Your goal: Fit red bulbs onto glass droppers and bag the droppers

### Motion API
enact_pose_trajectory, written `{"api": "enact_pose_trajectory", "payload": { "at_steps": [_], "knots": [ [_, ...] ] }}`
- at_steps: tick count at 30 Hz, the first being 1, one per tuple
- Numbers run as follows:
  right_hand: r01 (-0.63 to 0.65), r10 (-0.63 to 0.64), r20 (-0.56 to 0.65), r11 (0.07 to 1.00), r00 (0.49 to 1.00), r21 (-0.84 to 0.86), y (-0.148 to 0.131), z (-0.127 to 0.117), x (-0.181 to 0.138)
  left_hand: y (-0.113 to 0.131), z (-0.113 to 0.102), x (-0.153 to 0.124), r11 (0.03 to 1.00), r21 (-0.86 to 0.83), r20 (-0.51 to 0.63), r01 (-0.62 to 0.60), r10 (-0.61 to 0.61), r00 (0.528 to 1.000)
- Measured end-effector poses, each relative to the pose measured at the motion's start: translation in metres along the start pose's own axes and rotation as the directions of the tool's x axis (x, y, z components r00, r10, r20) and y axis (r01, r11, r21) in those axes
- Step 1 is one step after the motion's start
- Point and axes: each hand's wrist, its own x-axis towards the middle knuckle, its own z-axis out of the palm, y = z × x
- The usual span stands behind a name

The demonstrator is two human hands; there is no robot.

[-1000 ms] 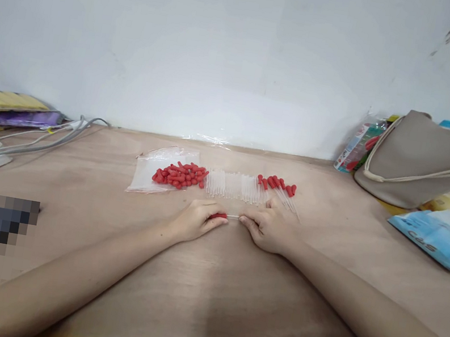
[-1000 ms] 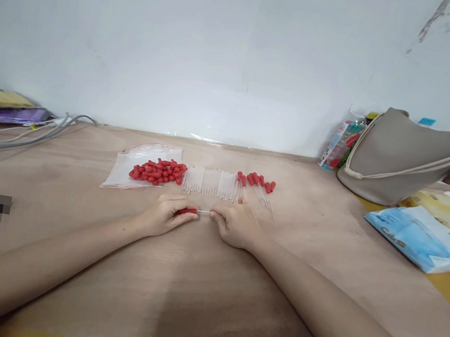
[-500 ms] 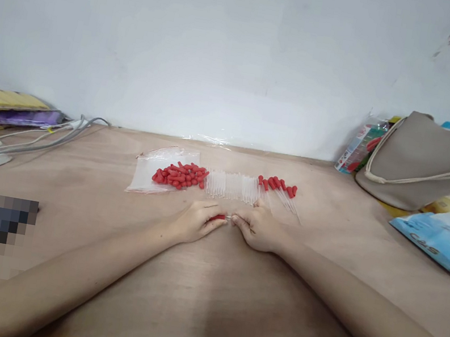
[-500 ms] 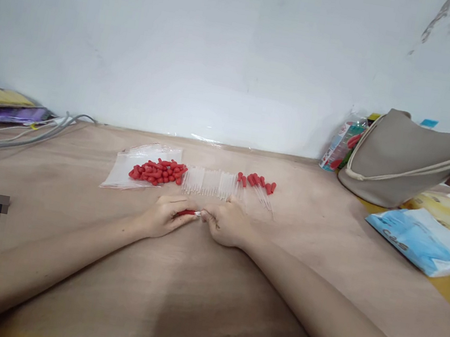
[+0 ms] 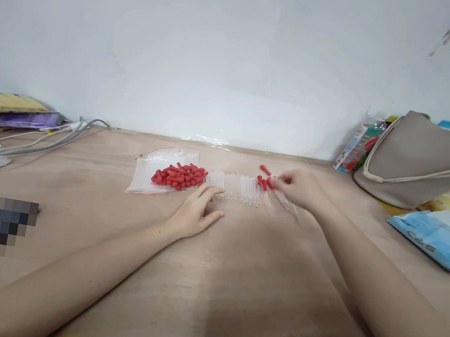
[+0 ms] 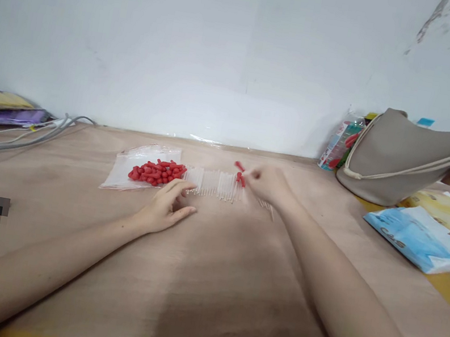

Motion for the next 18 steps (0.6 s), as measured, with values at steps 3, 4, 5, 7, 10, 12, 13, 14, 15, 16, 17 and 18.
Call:
{"api": "enact_pose_trajectory", "payload": {
  "at_steps": [3,4,5,7,10,12,13,14,15,16,17,18],
  "knots": [
    [-0.222,0.215,-0.112,0.974,0.97,-0.054,0.031,0.002,0.019,-0.001,0.001,0.0,1.0,-0.001,0.051,0.001,-0.001,0.999],
    [-0.258,0.251,-0.1,0.964,0.963,-0.066,0.039,0.006,0.023,-0.001,0.001,0.0,1.0,-0.002,0.06,0.004,-0.004,0.998],
    [-0.287,0.282,-0.08,0.955,0.956,-0.069,0.044,0.01,0.025,-0.001,0.001,0.0,1.0,-0.005,0.067,0.007,-0.007,0.998],
    [-0.321,0.319,-0.032,0.944,0.947,-0.074,0.05,0.017,0.025,-0.001,0.001,0.0,1.0,-0.01,0.08,0.013,-0.012,0.997],
    [-0.343,0.347,0.031,0.935,0.937,-0.085,0.051,0.022,0.024,-0.001,0.001,0.0,1.0,-0.014,0.095,0.013,-0.011,0.995],
    [-0.33,0.335,0.03,0.938,0.942,-0.108,0.05,0.023,0.023,-0.001,0.001,0.0,1.0,-0.014,0.097,0.011,-0.009,0.995],
    [-0.32,0.322,-0.001,0.94,0.947,-0.119,0.049,0.023,0.022,-0.001,0.001,0.0,1.0,-0.016,0.096,0.007,-0.005,0.995],
    [-0.309,0.306,-0.042,0.943,0.951,-0.127,0.047,0.023,0.022,-0.001,0.001,0.0,1.0,-0.017,0.095,0.002,0.0,0.995],
    [-0.298,0.291,-0.075,0.946,0.954,-0.13,0.045,0.023,0.021,-0.001,0.001,0.0,1.0,-0.018,0.094,-0.003,0.005,0.996],
    [-0.289,0.279,-0.09,0.949,0.956,-0.123,0.042,0.024,0.02,-0.001,0.002,0.0,1.0,-0.018,0.094,-0.007,0.009,0.996],
    [-0.276,0.268,-0.077,0.955,0.96,-0.111,0.039,0.025,0.019,-0.001,0.002,0.0,1.0,-0.019,0.095,-0.009,0.011,0.995],
    [-0.258,0.256,-0.04,0.961,0.966,-0.102,0.035,0.027,0.018,0.0,0.002,0.0,1.0,-0.019,0.096,-0.01,0.012,0.995]
  ]
}}
